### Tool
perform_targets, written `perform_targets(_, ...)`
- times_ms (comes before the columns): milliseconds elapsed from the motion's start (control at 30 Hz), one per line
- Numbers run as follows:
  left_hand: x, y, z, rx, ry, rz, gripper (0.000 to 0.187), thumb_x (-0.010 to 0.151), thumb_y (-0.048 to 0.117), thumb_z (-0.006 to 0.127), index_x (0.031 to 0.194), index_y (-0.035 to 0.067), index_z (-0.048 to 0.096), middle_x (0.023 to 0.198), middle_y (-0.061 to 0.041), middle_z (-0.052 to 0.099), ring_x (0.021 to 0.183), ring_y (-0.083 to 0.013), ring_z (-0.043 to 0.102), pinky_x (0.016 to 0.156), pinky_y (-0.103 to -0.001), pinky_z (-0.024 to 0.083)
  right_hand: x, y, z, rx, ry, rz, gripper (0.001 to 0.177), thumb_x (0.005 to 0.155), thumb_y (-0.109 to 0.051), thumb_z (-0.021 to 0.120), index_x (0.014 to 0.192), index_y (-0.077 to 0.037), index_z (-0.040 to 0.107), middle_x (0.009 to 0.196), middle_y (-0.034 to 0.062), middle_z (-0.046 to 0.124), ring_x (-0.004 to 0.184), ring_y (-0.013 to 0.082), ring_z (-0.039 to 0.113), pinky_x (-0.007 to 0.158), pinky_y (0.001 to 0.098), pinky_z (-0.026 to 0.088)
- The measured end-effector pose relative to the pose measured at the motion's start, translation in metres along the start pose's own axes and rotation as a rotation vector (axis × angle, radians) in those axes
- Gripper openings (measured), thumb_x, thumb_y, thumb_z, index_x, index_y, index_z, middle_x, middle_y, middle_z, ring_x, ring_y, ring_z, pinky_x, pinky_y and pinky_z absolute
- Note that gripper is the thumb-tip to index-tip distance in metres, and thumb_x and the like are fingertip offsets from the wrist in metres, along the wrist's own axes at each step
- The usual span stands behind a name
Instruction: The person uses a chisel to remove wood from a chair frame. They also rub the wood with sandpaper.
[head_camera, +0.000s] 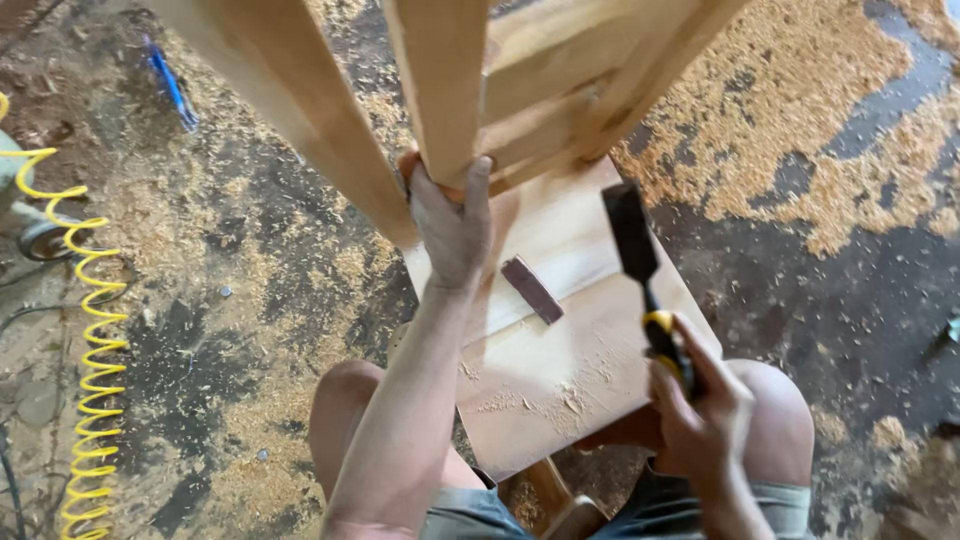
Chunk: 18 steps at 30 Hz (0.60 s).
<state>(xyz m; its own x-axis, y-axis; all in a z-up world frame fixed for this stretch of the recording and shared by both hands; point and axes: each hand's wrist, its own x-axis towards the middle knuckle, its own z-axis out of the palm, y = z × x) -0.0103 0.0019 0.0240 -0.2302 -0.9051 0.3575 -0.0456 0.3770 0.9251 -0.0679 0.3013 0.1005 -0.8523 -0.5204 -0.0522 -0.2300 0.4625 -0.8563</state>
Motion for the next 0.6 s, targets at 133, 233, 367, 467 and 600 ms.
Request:
perform_targets(133, 0.002, -0.001, 0.001, 0.003, 0.005, 0.038, 0.045, 0.104, 0.034, 0.067, 0.124, -0.003, 0.05, 0.119, -0.017, 0.054, 0.113, -0.0271, 0.059, 0.103, -0.042, 0.05, 0.007, 0.074, 0.036, 0.33, -0.023, 0.179, 0.059, 0.088, 0.0, 0.07, 0.146, 0.001, 0.057, 0.085, 0.0049, 0.064, 0.065, 0.0075, 0.057, 0.057, 0.023, 0.048)
perform_targets(233, 0.002, 0.002, -0.004, 0.015, 0.031, 0.082, 0.046, 0.105, 0.033, 0.067, 0.125, -0.004, 0.05, 0.122, -0.018, 0.054, 0.117, -0.0287, 0.058, 0.105, -0.044, 0.048, 0.02, 0.094, 0.058, 0.298, 0.003, 0.191, 0.06, 0.086, -0.002, 0.072, 0.144, 0.0, 0.057, 0.086, 0.0023, 0.065, 0.069, 0.0065, 0.058, 0.061, 0.0216, 0.048)
perform_targets(367, 0.003, 0.008, -0.002, -0.021, 0.017, 0.066, 0.042, 0.103, 0.031, 0.068, 0.121, -0.005, 0.055, 0.119, -0.019, 0.056, 0.114, -0.0303, 0.059, 0.104, -0.043, 0.049, 0.031, 0.104, 0.065, 0.17, -0.002, 0.092, 0.052, 0.086, -0.005, 0.074, 0.137, 0.0, 0.065, 0.091, 0.0001, 0.067, 0.077, 0.006, 0.056, 0.068, 0.0218, 0.049)
perform_targets(467, 0.003, 0.008, -0.003, -0.051, 0.036, 0.057, 0.048, 0.103, 0.033, 0.066, 0.126, -0.007, 0.051, 0.122, -0.018, 0.057, 0.114, -0.0293, 0.062, 0.103, -0.042, 0.05, 0.027, 0.106, 0.069, -0.043, 0.063, -0.026, 0.05, 0.085, -0.008, 0.074, 0.134, 0.0, 0.066, 0.102, 0.0071, 0.069, 0.09, 0.0146, 0.06, 0.079, 0.0286, 0.051)
perform_targets(600, 0.002, 0.006, -0.002, -0.015, 0.028, 0.045, 0.044, 0.103, 0.031, 0.067, 0.124, -0.006, 0.053, 0.119, -0.019, 0.061, 0.113, -0.03, 0.064, 0.103, -0.042, 0.051, 0.031, 0.089, 0.079, -0.485, 0.191, -0.247, 0.044, 0.082, -0.012, 0.077, 0.124, 0.001, 0.069, 0.117, 0.0191, 0.065, 0.109, 0.031, 0.06, 0.096, 0.042, 0.05)
